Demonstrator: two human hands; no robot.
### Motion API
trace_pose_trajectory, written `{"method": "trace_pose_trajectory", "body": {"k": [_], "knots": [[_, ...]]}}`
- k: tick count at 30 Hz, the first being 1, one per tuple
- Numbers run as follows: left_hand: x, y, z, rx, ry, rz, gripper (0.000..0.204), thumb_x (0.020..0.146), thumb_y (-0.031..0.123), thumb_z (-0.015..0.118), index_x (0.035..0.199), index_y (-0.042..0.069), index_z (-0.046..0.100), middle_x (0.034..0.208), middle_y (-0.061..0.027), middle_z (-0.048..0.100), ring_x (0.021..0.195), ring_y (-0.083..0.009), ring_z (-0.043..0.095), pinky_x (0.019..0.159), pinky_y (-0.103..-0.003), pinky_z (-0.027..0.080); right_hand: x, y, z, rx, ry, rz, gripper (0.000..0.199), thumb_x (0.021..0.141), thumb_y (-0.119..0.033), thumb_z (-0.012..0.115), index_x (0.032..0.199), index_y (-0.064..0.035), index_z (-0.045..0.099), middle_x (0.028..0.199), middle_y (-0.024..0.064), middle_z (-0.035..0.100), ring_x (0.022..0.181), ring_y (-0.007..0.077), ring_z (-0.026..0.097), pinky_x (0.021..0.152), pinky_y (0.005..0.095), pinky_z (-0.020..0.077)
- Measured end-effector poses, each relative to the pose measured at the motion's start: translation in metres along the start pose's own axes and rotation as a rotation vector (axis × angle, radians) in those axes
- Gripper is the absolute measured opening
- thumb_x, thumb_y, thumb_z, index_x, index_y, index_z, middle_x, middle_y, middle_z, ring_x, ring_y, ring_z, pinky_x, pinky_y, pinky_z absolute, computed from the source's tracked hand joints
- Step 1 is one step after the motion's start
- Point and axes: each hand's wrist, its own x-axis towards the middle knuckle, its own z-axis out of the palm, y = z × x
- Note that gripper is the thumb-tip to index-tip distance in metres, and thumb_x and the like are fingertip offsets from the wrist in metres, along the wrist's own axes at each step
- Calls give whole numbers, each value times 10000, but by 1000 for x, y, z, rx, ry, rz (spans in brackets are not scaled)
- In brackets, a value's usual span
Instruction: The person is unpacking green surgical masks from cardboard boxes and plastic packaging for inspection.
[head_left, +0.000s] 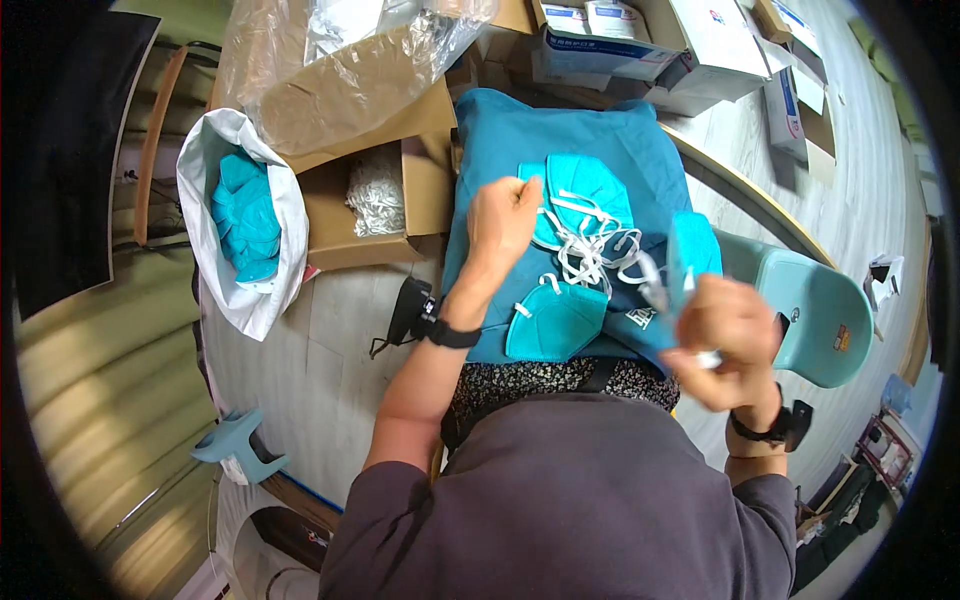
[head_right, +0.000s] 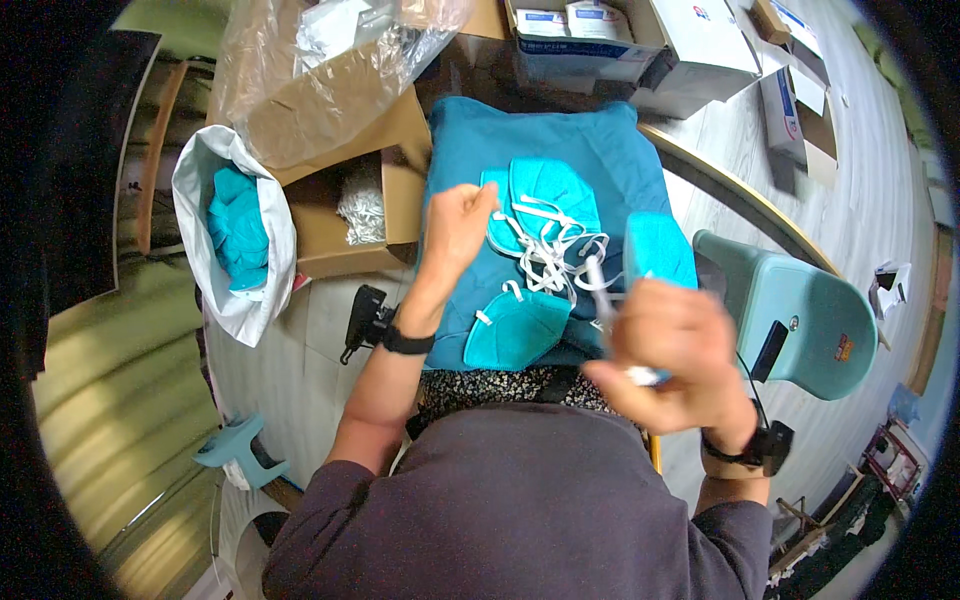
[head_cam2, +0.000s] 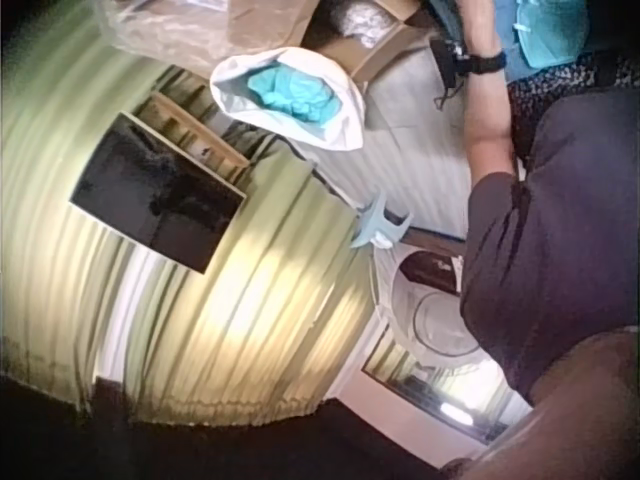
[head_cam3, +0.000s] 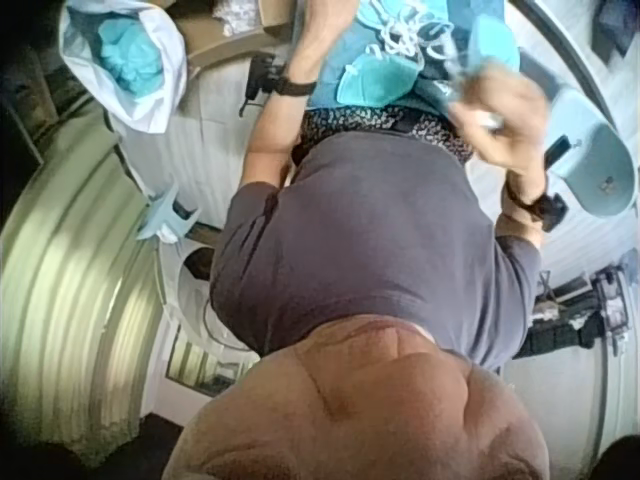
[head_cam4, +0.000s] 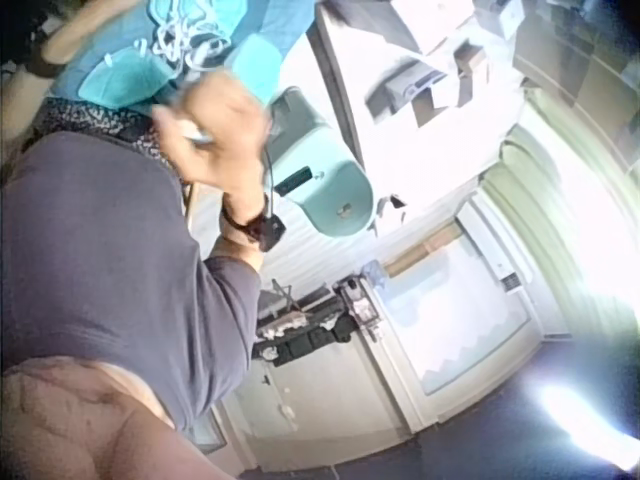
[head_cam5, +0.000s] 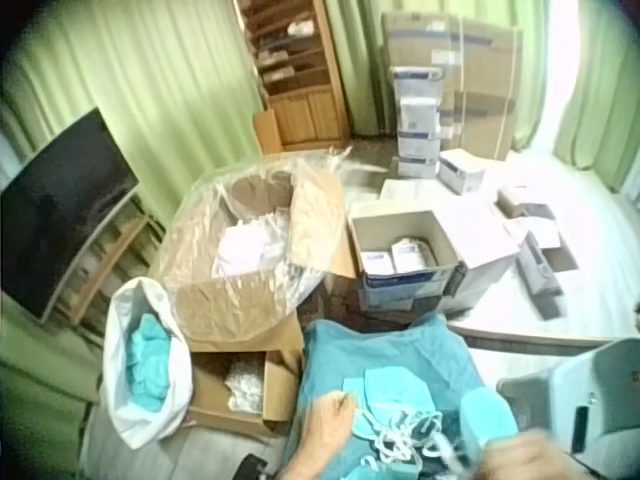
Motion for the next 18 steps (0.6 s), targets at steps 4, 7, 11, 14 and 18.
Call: {"method": "trace_pose_trajectory", "body": {"k": [4,7,11,14,18], "knots": [[39,9,8,267,-143,-25,540,853,386,695,525,-12,534,451,-83,474,419,-155,426,435,-388,313,-3,10,52,10,-388,-52,356,802,-320,751,723,-42,544,724,85,484,605,282,556,515,414,445],[55,21,17,286,-213,-153,419,773,361,757,546,28,644,514,-120,575,489,-278,553,512,-427,437,-10,17,67,-220,-393,-127,371,799,-376,722,704,-61,551,733,71,489,612,250,571,524,382,469],[61,-1,29,171,-196,-79,320,682,295,835,604,26,680,579,-100,643,516,-227,603,510,-372,460,-5,22,58,-304,-289,-150,317,795,-292,752,720,-68,540,781,56,549,619,214,590,528,371,482],[56,2,24,-212,-231,-74,249,705,195,846,729,2,692,579,1,585,515,-88,514,477,-277,399,6,27,40,-214,-116,8,276,768,-179,801,901,-45,599,878,65,619,584,183,585,511,322,473],[33,55,-1,-449,-293,139,143,789,60,802,853,25,680,662,117,460,588,18,375,492,-172,280,14,65,11,-255,433,352,666,755,-121,826,1330,-24,505,1155,104,629,574,75,499,524,233,421]]}}
